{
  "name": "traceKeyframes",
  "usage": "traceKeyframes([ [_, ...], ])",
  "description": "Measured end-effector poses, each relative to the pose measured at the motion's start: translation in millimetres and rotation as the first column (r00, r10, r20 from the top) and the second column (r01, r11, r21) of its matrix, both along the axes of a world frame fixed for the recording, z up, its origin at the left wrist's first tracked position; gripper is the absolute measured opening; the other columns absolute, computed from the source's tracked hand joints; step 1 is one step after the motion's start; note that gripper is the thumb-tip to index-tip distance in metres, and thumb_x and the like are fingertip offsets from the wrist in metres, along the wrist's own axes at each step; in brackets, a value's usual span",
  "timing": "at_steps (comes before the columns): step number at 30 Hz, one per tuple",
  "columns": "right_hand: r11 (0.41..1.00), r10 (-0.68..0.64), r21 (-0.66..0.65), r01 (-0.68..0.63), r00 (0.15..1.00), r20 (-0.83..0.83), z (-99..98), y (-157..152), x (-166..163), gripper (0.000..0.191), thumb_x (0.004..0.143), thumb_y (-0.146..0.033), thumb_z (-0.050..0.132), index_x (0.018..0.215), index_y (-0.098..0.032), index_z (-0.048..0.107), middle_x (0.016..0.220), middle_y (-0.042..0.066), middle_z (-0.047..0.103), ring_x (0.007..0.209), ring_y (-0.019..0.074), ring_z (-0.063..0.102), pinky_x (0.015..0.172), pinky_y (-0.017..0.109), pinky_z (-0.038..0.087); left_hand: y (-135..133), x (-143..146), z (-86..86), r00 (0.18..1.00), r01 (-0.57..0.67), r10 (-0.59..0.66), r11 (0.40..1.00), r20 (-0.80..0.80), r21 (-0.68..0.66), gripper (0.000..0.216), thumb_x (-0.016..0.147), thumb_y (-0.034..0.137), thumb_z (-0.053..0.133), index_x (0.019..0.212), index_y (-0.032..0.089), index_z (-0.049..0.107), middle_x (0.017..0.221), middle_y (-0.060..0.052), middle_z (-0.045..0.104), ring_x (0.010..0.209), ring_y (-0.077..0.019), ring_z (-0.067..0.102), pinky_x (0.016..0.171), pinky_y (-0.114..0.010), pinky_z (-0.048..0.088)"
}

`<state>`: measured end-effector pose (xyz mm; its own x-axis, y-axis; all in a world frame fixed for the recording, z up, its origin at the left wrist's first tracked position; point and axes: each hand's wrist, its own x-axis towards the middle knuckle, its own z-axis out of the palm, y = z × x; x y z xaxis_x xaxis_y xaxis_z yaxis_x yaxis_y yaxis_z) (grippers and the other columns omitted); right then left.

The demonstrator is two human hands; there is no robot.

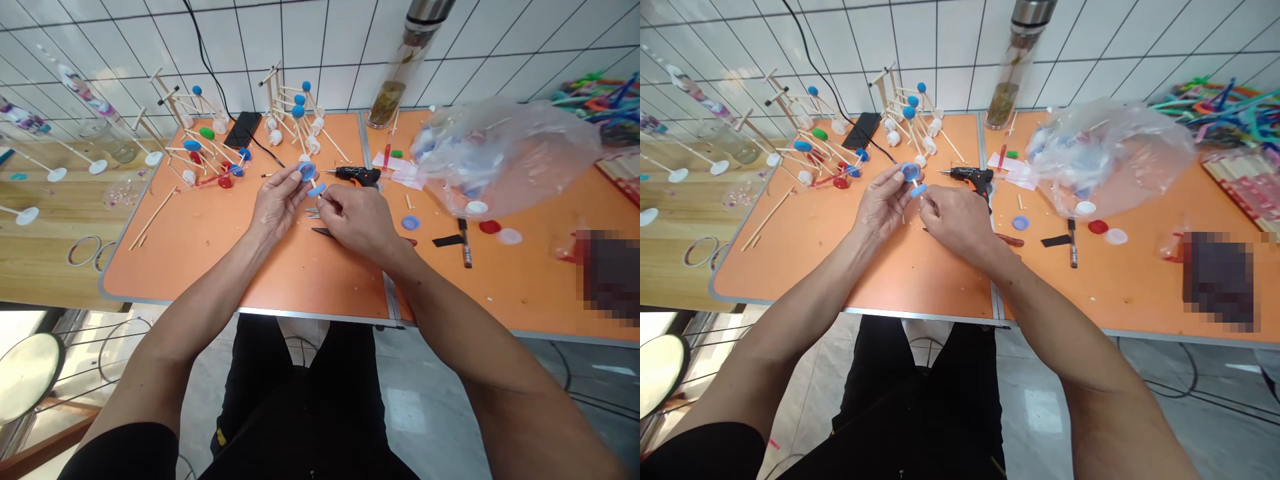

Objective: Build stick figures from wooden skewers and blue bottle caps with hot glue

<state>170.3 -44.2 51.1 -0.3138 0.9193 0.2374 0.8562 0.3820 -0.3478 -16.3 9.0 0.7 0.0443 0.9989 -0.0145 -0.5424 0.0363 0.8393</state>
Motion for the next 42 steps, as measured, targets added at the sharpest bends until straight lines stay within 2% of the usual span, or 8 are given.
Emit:
traceKeyframes([
  [4,1.000,0.000,-0.017,0.000,1.000,-0.015,2.9,1,1,0.032,0.107,-0.026,0.048,0.097,-0.022,0.078,0.095,0.010,0.081,0.079,0.0250,0.061,0.070,0.038,0.030,-7,6,-0.1,0.999,0.034,-0.034,0.999,-0.026,0.024,0.011,0.098,0.024,0.091,0.109,0.026,0.090,0.134,-0.006,0.089,0.154,-0.0320,0.070,0.131,-0.049,0.060],
  [7,0.999,-0.004,-0.033,0.003,1.000,-0.025,3.1,3,2,0.033,0.107,-0.026,0.048,0.095,-0.022,0.079,0.092,0.010,0.080,0.078,0.0249,0.060,0.071,0.038,0.031,-12,10,2.1,0.998,0.042,-0.040,0.999,-0.052,0.036,0.011,0.097,0.025,0.092,0.107,0.027,0.091,0.137,-0.005,0.088,0.154,-0.0320,0.071,0.130,-0.049,0.060],
  [11,0.999,-0.022,-0.035,0.021,0.999,-0.038,1.1,5,4,0.033,0.106,-0.026,0.048,0.094,-0.021,0.079,0.088,0.010,0.078,0.076,0.0245,0.058,0.070,0.038,0.030,-13,11,2.1,0.997,0.029,-0.025,0.998,-0.069,0.062,0.014,0.094,0.028,0.095,0.107,0.027,0.090,0.138,-0.006,0.087,0.153,-0.0320,0.071,0.129,-0.048,0.061],
  [23,0.999,-0.031,-0.040,0.030,0.999,-0.035,5.1,5,4,0.033,0.105,-0.024,0.047,0.091,-0.023,0.077,0.082,0.008,0.074,0.073,0.0240,0.057,0.069,0.038,0.030,-14,14,0.3,0.994,-0.003,0.015,0.992,-0.104,0.123,0.020,0.087,0.032,0.102,0.103,0.028,0.092,0.123,-0.006,0.091,0.143,-0.0314,0.078,0.126,-0.049,0.062],
  [29,0.998,-0.057,-0.041,0.054,0.996,-0.076,3.6,7,4,0.031,0.105,-0.026,0.048,0.094,-0.022,0.077,0.088,0.009,0.077,0.078,0.0249,0.062,0.070,0.039,0.033,-14,15,1.5,0.993,-0.025,0.037,0.994,-0.110,0.109,0.018,0.087,0.031,0.101,0.102,0.027,0.092,0.122,-0.006,0.091,0.144,-0.0322,0.077,0.128,-0.051,0.061],
  [36,0.998,-0.068,-0.002,0.068,0.994,-0.091,-0.3,7,5,0.033,0.112,-0.033,0.046,0.101,-0.022,0.075,0.092,0.010,0.077,0.082,0.0262,0.064,0.073,0.038,0.035,-15,15,0.5,0.991,-0.013,0.037,0.983,-0.125,0.183,0.024,0.084,0.039,0.104,0.103,0.029,0.092,0.120,-0.004,0.091,0.141,-0.0311,0.079,0.123,-0.047,0.064],
  [42,0.997,-0.072,0.018,0.074,0.995,-0.071,-2.5,8,6,0.035,0.113,-0.031,0.042,0.107,-0.022,0.075,0.094,0.011,0.077,0.084,0.0275,0.063,0.074,0.039,0.035,-16,16,-0.5,0.989,-0.022,0.042,0.990,-0.141,0.138,0.030,0.083,0.041,0.104,0.106,0.027,0.092,0.127,-0.007,0.090,0.149,-0.0334,0.074,0.128,-0.050,0.060],
])
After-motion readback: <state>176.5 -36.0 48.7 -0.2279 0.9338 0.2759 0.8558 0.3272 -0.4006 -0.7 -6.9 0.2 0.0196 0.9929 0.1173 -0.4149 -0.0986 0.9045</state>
